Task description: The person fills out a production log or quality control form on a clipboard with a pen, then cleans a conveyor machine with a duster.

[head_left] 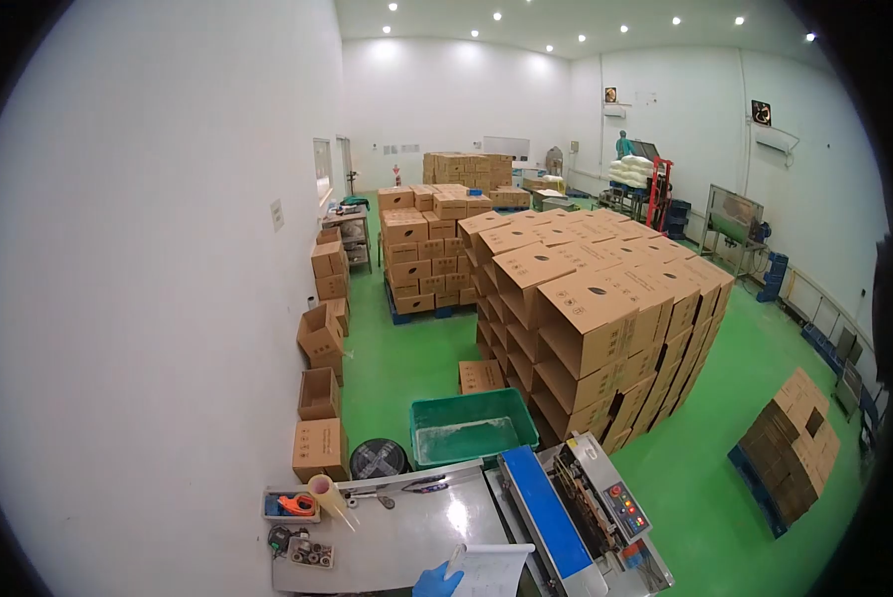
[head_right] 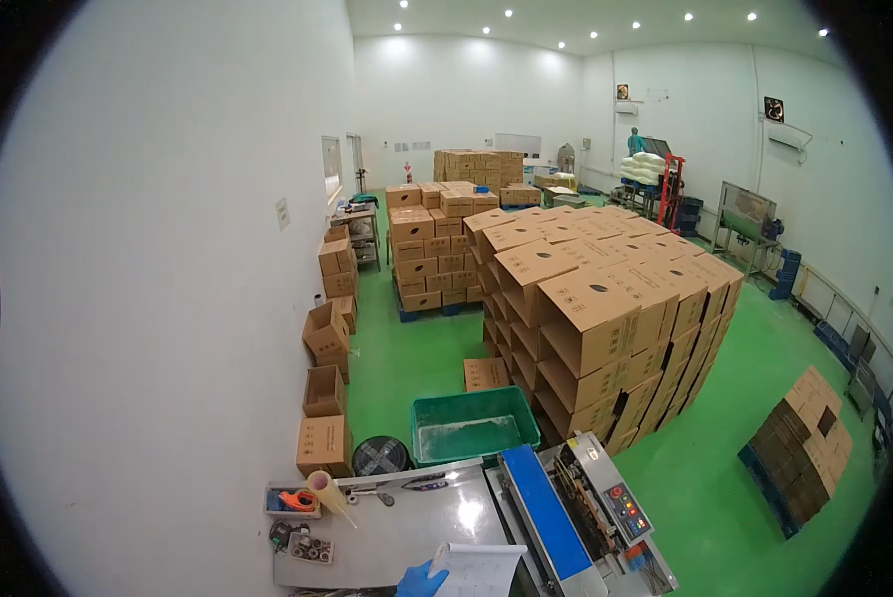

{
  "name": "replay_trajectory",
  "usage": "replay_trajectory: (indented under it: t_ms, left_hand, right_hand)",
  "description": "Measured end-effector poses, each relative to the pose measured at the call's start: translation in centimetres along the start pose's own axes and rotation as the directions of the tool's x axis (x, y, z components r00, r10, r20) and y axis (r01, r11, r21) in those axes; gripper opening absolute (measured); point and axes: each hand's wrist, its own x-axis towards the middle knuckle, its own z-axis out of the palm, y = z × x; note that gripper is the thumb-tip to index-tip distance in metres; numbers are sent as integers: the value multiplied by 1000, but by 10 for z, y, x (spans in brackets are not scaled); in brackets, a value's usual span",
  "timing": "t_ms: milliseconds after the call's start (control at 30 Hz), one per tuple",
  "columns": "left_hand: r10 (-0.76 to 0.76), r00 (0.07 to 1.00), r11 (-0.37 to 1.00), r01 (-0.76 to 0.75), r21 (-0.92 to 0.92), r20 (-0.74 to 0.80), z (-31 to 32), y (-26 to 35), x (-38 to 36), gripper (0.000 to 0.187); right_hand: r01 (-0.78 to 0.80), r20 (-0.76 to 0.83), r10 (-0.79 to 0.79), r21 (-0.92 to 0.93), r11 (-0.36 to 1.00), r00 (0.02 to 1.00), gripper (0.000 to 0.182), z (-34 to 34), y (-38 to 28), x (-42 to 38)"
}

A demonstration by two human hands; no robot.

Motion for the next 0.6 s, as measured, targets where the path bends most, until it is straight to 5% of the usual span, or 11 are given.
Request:
replay_trajectory:
  t_ms: [133, 233, 333, 600]
  left_hand:
    - [42, 999, 999, -42, 17, 8, 18, -17, 1, 65]
    - [-210, 976, 975, 214, -59, 59, -27, 47, 0, 66]
    - [-155, 976, 968, 181, -173, 151, -31, 49, 7, 70]
    - [-204, 955, 972, 224, -68, 217, -42, 73, 8, 69]
  right_hand:
    - [3, 10, -3, -13, 1000, 1000, 27, 3, -5, 3]
    - [-2, 8, 2, -29, 1000, 1000, 27, 5, -7, 5]
    - [-9, 7, 9, -33, 999, 1000, 27, 7, -9, 8]
    - [-23, 5, 23, -49, 999, 1000, 27, 7, -12, 7]
